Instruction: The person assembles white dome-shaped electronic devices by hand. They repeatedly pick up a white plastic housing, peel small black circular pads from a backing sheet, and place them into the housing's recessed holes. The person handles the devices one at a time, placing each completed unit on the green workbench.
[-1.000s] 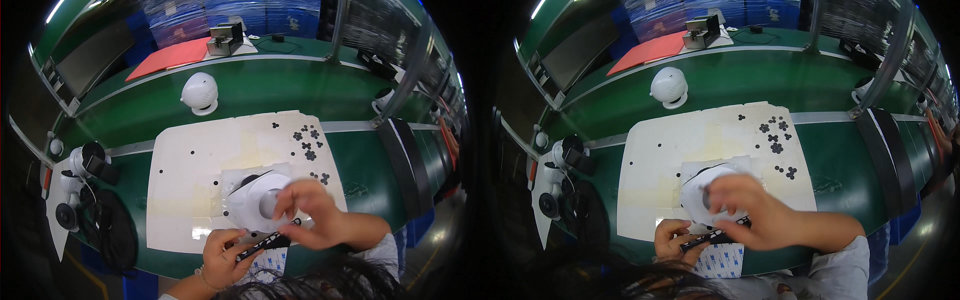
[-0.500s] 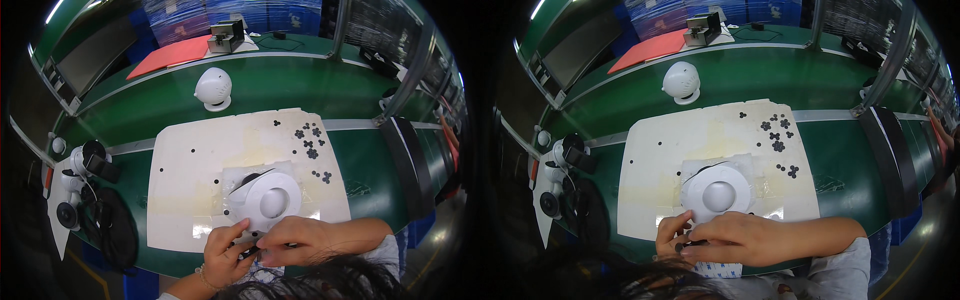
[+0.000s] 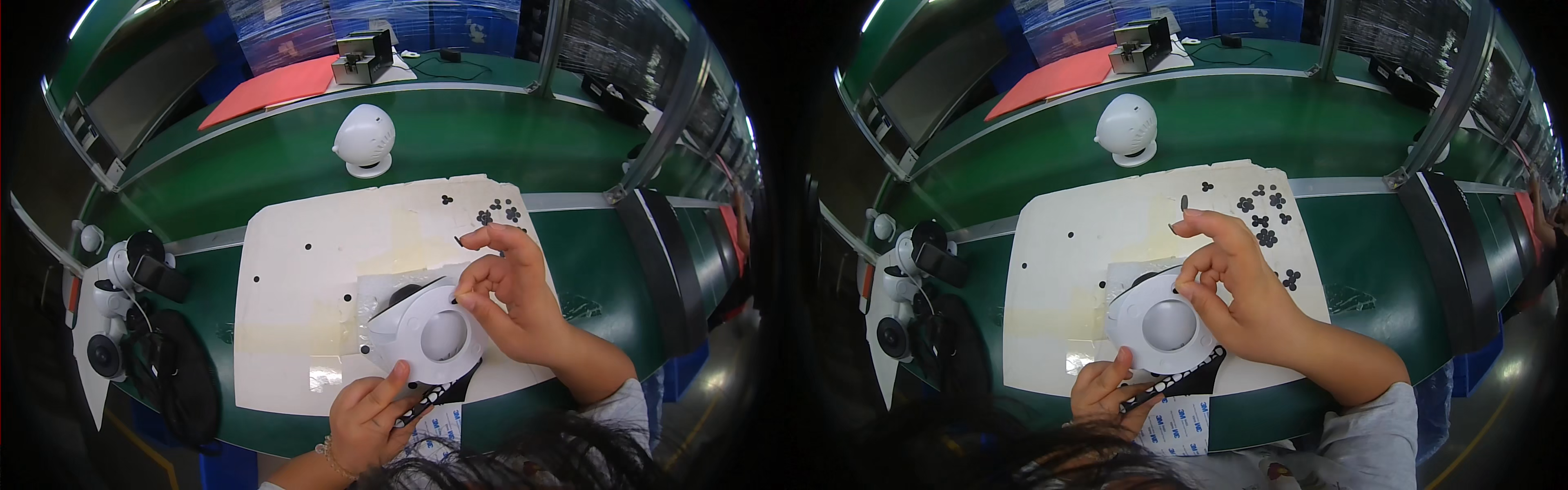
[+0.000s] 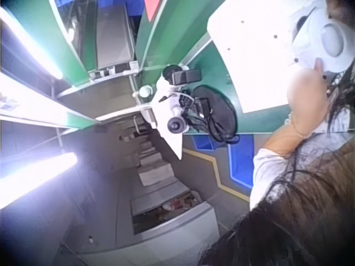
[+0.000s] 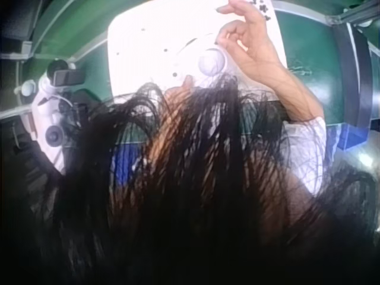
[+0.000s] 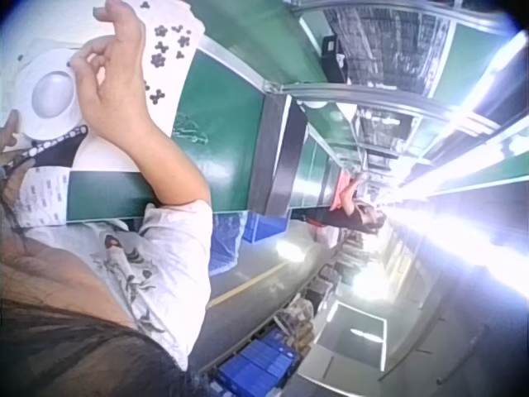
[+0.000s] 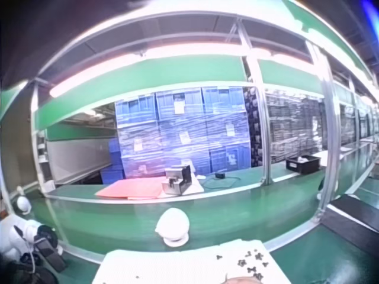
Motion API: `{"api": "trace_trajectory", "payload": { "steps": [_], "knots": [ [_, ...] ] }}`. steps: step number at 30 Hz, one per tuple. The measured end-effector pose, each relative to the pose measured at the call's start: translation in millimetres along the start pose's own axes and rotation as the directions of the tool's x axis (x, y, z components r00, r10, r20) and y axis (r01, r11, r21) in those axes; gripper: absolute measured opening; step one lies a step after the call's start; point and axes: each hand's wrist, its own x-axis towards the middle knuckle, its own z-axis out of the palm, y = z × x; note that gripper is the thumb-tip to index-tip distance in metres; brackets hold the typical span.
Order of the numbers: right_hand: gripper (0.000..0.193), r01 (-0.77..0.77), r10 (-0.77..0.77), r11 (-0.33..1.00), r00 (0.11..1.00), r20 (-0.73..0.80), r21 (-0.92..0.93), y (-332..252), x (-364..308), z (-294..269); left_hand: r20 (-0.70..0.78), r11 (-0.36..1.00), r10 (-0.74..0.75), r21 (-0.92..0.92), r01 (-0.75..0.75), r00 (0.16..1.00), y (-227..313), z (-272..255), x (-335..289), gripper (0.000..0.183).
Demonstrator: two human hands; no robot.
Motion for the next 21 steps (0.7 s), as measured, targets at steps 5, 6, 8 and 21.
{"api": "trace_trajectory", "payload": {
  "steps": [5,6,8,21],
  "knots": [
    [0.054,-0.036,0.036,0.999,0.999,0.002,-0.019,-3,-1,0,0.003,1.0,-0.011,0.0,0.011,1.0,1,0,0,0.019],
    [0.054,-0.026,0.025,0.997,1.0,-0.014,-0.078,-5,-2,1,0.005,1.0,-0.012,0.0,0.012,1.0,1,0,0,0.019],
    [0.054,-0.01,0.001,0.98,0.999,-0.045,-0.196,-9,-3,3,0.0,1.0,-0.001,0.01,0.001,1.0,1,1,1,0.018],
    [0.048,-0.025,0.041,0.987,0.994,0.101,-0.16,-19,7,18,-0.019,0.999,0.043,-0.007,-0.043,0.999,-1,1,2,0.02]
  ]
}}
